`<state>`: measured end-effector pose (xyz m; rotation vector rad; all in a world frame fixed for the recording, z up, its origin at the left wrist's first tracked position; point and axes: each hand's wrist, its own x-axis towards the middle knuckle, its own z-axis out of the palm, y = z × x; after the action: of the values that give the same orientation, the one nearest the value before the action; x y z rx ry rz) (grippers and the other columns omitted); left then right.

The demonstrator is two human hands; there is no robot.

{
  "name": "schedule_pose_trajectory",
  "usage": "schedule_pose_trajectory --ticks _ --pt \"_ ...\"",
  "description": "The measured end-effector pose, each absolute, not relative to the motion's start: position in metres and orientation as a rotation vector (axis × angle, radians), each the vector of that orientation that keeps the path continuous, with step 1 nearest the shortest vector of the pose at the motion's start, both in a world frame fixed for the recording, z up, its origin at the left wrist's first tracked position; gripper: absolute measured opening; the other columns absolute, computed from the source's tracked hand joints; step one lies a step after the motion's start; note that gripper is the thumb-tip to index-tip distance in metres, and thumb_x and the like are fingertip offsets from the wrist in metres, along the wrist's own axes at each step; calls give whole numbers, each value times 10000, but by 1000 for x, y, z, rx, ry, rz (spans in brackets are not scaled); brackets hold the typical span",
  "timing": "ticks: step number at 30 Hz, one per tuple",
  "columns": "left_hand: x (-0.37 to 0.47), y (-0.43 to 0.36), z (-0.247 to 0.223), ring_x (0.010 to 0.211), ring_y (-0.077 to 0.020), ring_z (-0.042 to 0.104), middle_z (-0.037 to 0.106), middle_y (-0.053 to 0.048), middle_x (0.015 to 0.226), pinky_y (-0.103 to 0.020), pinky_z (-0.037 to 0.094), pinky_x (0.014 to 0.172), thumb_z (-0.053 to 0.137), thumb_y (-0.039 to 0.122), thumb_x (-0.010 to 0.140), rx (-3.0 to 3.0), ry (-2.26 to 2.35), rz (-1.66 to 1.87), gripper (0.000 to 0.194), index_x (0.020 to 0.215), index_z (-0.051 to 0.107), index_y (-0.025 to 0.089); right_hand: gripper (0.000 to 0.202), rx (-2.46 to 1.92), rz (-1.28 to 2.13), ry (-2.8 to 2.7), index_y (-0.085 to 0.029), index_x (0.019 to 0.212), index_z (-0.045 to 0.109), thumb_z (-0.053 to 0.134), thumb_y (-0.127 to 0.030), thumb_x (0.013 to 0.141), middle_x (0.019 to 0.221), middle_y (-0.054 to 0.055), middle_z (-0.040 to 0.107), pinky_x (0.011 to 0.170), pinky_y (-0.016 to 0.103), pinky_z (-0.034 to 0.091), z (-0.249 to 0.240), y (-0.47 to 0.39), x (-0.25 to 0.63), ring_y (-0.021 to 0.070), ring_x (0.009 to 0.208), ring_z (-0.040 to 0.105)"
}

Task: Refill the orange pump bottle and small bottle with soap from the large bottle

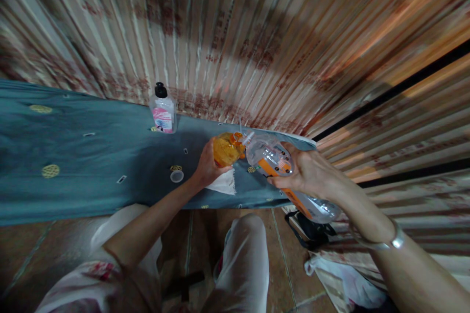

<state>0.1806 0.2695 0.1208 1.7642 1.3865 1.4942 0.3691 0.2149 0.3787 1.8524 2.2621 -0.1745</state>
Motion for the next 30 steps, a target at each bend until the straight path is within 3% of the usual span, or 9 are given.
schedule_pose_trajectory --ticks 13,21,30 --pt "180 268 125 1311 -376 481 480 -192 1400 -565 353 1125 884 320 538 1746 1372 1484 1121 1450 248 180 926 1838 -142 2295 -42 1395 487 645 -644 709 477 -91 307 441 284 301 376 216 371 173 422 444" --pt "180 267 126 1300 -381 490 488 -204 1384 -556 372 1112 884 317 530 1742 1393 1483 1105 1430 262 158 952 1864 -180 2320 -91 1406 487 656 -661 663 593 -14 577 513 316 429 374 218 374 251 577 619" --pt "181 268 125 1302 -375 489 484 -194 1393 -564 363 1114 888 337 539 1742 1391 1477 1122 1444 245 173 826 1790 -157 2418 -90 1329 551 668 -616 703 518 -53 505 463 285 374 371 219 377 202 486 560"
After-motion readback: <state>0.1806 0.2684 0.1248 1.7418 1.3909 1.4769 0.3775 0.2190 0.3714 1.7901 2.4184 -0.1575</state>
